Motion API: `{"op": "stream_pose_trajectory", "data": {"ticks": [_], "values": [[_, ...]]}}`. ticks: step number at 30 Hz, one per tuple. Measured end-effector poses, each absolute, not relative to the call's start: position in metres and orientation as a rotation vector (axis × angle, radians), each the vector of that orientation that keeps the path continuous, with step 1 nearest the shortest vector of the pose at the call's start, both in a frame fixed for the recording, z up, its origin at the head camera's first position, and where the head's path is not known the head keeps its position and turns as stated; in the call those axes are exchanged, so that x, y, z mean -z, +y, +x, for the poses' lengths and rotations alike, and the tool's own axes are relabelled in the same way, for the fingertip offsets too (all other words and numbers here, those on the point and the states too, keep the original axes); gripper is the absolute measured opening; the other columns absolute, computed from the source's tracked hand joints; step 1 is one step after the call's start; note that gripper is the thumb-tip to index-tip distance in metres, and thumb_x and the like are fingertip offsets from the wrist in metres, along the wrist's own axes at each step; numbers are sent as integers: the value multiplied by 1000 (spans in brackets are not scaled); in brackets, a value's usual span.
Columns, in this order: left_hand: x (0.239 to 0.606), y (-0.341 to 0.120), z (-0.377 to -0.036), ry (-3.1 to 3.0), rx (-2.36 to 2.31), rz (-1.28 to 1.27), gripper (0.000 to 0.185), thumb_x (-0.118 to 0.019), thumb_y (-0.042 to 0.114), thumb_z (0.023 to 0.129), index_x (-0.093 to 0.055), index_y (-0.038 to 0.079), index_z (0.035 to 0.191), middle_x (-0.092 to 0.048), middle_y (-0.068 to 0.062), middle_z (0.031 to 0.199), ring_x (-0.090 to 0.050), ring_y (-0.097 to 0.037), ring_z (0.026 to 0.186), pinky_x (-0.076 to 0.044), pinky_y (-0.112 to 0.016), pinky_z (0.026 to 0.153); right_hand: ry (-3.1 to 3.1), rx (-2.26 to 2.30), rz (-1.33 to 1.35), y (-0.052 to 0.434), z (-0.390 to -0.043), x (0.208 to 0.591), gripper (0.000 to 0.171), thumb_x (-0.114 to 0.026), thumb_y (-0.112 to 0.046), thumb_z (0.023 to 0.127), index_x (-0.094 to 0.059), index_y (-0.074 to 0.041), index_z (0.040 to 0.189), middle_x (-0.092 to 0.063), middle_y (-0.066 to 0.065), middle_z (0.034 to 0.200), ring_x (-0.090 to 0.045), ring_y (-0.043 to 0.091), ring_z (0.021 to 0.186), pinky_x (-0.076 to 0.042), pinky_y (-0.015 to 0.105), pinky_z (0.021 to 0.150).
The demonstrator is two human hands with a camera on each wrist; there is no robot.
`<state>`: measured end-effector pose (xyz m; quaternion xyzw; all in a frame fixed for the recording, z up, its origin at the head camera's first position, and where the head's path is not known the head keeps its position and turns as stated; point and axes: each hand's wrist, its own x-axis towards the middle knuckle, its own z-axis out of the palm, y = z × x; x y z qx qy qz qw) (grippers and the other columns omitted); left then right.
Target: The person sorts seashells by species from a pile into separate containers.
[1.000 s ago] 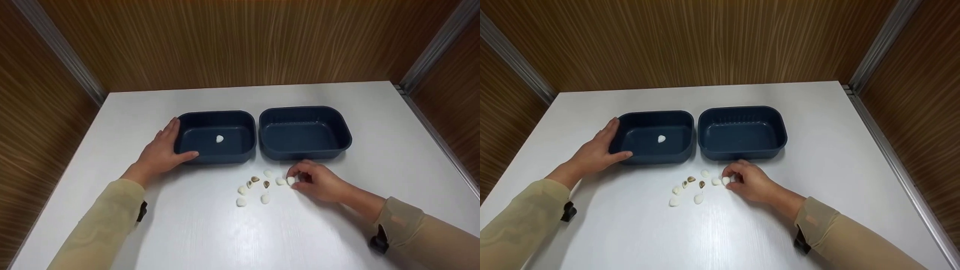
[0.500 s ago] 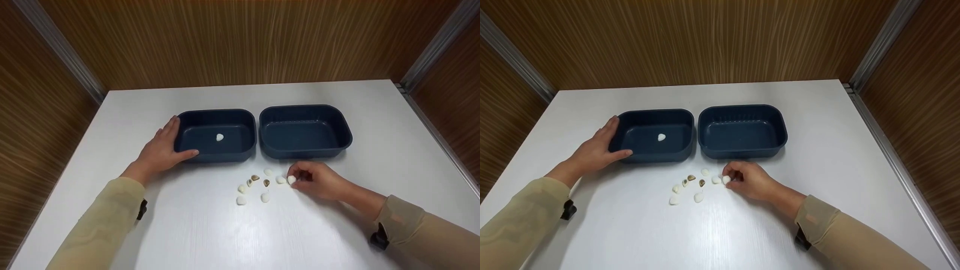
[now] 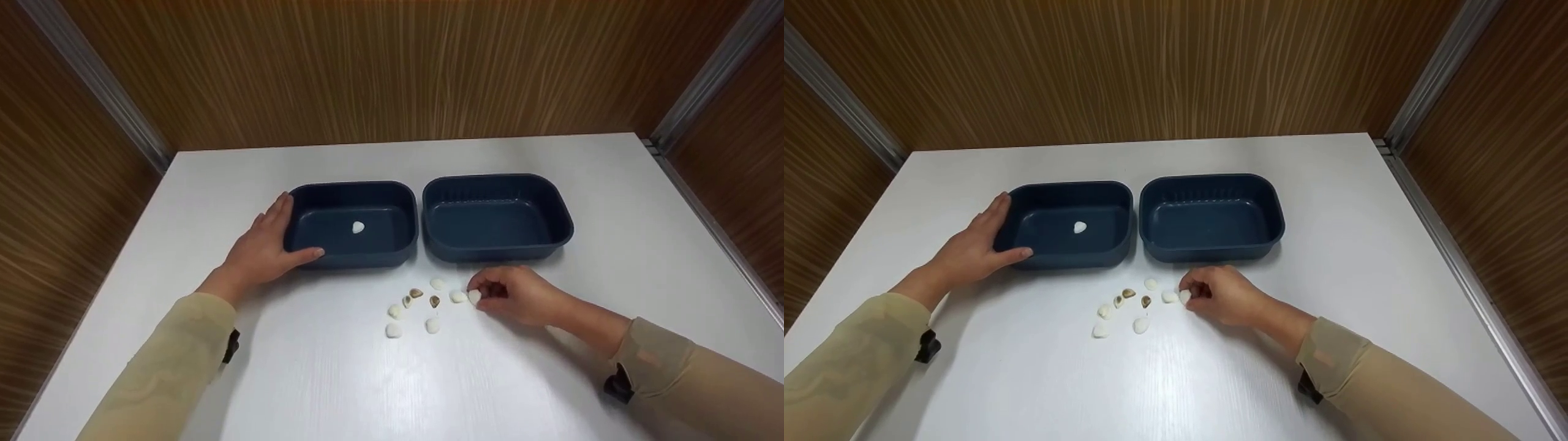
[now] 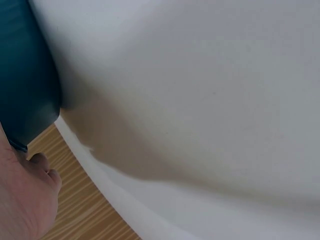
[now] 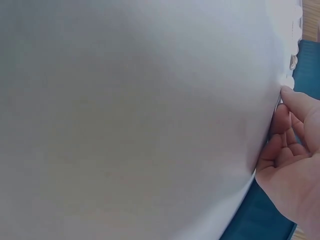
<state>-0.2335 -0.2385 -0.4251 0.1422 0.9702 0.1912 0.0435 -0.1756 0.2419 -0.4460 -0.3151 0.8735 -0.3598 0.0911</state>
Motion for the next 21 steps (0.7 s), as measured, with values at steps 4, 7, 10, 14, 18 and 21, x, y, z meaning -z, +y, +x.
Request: {"op": "stream_pose_trajectory", "data": {"ticks": [4,7,10,14,18,21], "values": [[424,-239,-232,2962,-586,429,124,-58,82,91,1,7,170,3,-9,179,-6,-35,163,-8,-51,131,2649,1014,-975,241,-176,446,21,-82,0,89,-76,-7,107,-66,-9,84,-60,8,76,-53,24,70],[423,-239,-232,2962,-583,424,124,-57,83,91,1,7,170,3,-8,179,-6,-34,163,-8,-50,131,2647,1030,-969,241,-176,445,21,-83,-2,88,-77,-9,106,-66,-9,84,-60,8,77,-52,23,70],[424,-239,-232,2967,-583,426,124,-57,83,91,1,7,170,3,-8,179,-7,-35,163,-9,-51,131,2605,1099,-950,243,-174,442,22,-84,-3,88,-77,-8,109,-66,-8,86,-60,9,78,-51,22,69],[423,-238,-232,2969,-592,434,124,-57,82,91,0,7,170,2,-8,179,-7,-35,163,-9,-52,131,2578,1170,-986,243,-172,433,23,-84,-3,89,-77,-7,111,-67,-6,87,-60,11,78,-51,21,67],[423,-237,-232,2970,-593,432,124,-57,82,91,0,7,171,2,-8,179,-7,-35,163,-10,-52,130,2598,1208,-1042,237,-171,420,23,-84,-5,90,-77,-10,112,-69,-6,89,-62,11,79,-52,21,68],[424,-237,-232,2968,-595,426,124,-57,83,91,1,8,171,2,-7,179,-8,-36,163,-11,-53,130,2615,1232,-1090,228,-174,407,23,-85,-7,90,-77,-11,111,-70,-6,93,-62,11,83,-53,24,70]]}}
